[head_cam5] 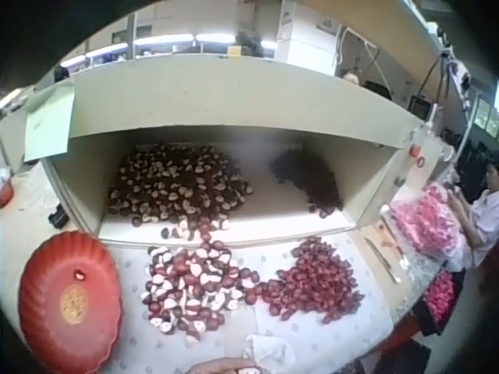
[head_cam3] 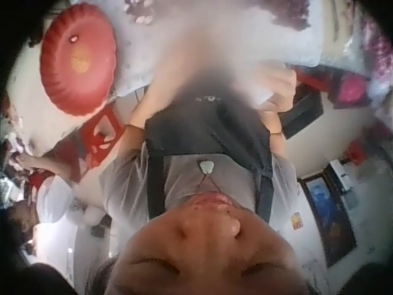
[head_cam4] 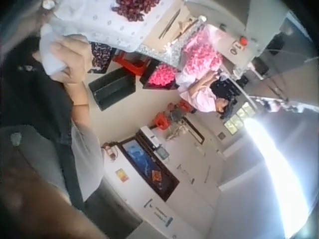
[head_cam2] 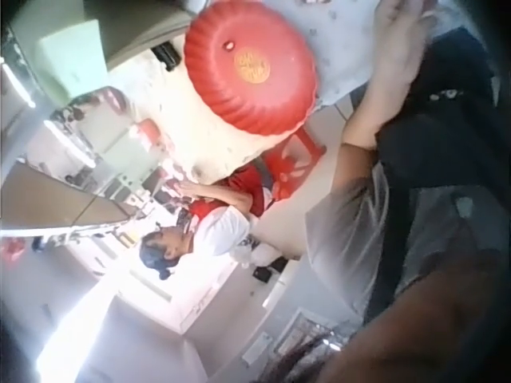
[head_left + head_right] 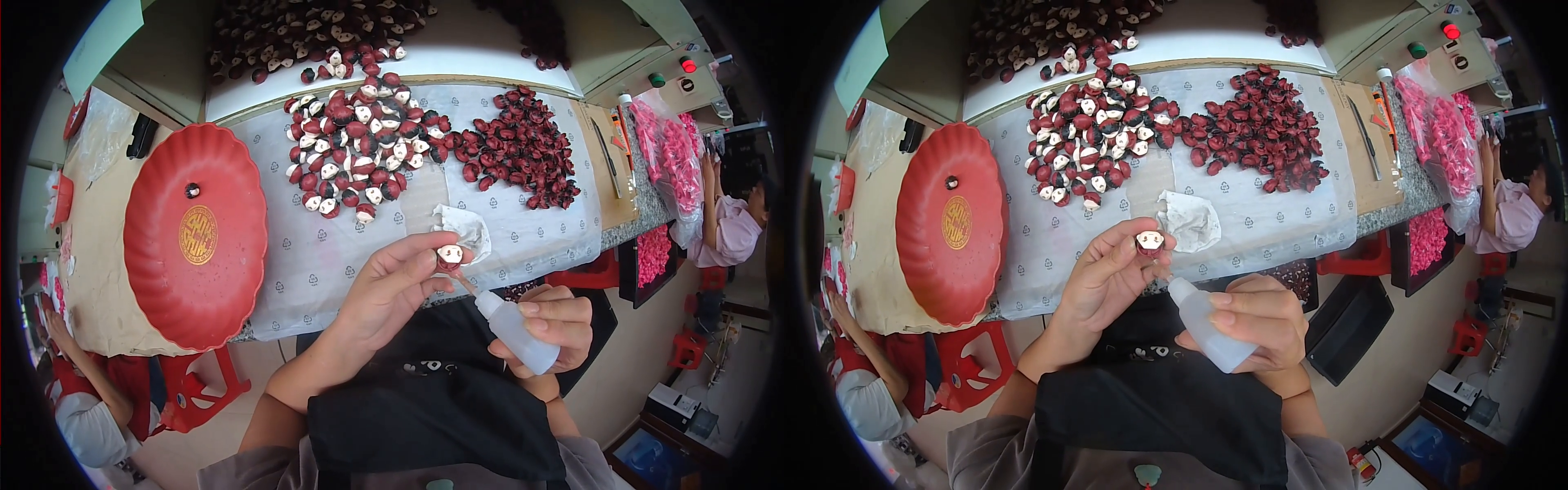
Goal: The person applies glue to small figurine parts with a glue applicator, then assembles the parts by hand on a workbench.
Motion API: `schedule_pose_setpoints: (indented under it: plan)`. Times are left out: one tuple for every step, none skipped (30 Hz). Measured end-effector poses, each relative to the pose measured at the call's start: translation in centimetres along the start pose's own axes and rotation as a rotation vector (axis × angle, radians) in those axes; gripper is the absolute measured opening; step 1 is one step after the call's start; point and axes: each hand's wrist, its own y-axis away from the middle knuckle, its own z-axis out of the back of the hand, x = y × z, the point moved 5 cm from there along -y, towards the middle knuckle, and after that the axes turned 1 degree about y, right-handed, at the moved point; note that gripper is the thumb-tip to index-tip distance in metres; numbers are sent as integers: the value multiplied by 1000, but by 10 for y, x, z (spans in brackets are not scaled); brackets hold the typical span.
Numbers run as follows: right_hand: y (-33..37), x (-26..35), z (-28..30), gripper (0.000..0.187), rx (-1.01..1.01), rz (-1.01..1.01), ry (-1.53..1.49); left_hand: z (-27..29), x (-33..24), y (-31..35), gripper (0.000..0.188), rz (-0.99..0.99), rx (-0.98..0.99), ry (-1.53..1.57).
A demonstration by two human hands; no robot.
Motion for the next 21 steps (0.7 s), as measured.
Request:
schedule_pose_setpoints:
  plan:
    - [0,1,2,40,-2,2,4,-1,1,0,28,3,5,2]
    - [0,2,3,40,-8,-1,18,-2,1,-1,28,6,9,4]
    - [-1,3,5,40,-13,-3,32,-3,2,-1,28,8,14,3]
    - [0,3,5,40,-12,-3,32,-2,2,-1,28,8,13,7]
    - [0,3,5,44,-8,-31,20,-1,2,-1,28,9,11,12]
    - [0,2,5,50,-5,-60,8,0,1,0,28,9,12,12]
    - [0,1,4,50,-5,-59,10,0,2,0,28,7,7,19]
    - [-1,0,3,45,-18,-26,39,1,2,0,29,6,2,25]
    - [-2,1,2,41,-32,7,69,1,1,0,29,7,5,26]
    - [-2,1,2,41,-31,8,70,1,1,1,29,5,3,26]
    - [-3,0,2,41,-19,5,82,1,0,1,29,3,2,26]
    - [-3,0,2,41,-7,1,94,2,0,1,29,4,3,26]
    - [-3,0,2,41,-9,2,98,2,1,1,29,9,4,28]
    - [-1,-1,3,40,-19,-6,96,2,1,1,29,15,4,29]
    - [-1,-1,3,40,-29,-14,94,2,1,0,29,18,9,28]
    - [0,-1,4,40,-31,-13,100,2,2,0,30,21,3,26]
    - [0,-1,5,43,-19,-34,73,3,2,0,30,24,-1,24]
    - [1,-2,5,46,-7,-54,47,3,1,1,30,28,6,25]
    - [1,-3,9,46,-13,-52,72,4,0,1,30,23,-28,16]
    - [2,-7,15,45,-55,-93,14,6,0,0,31,19,-61,7]
    - [4,-12,22,44,-98,-132,-44,6,1,0,31,33,-39,13]
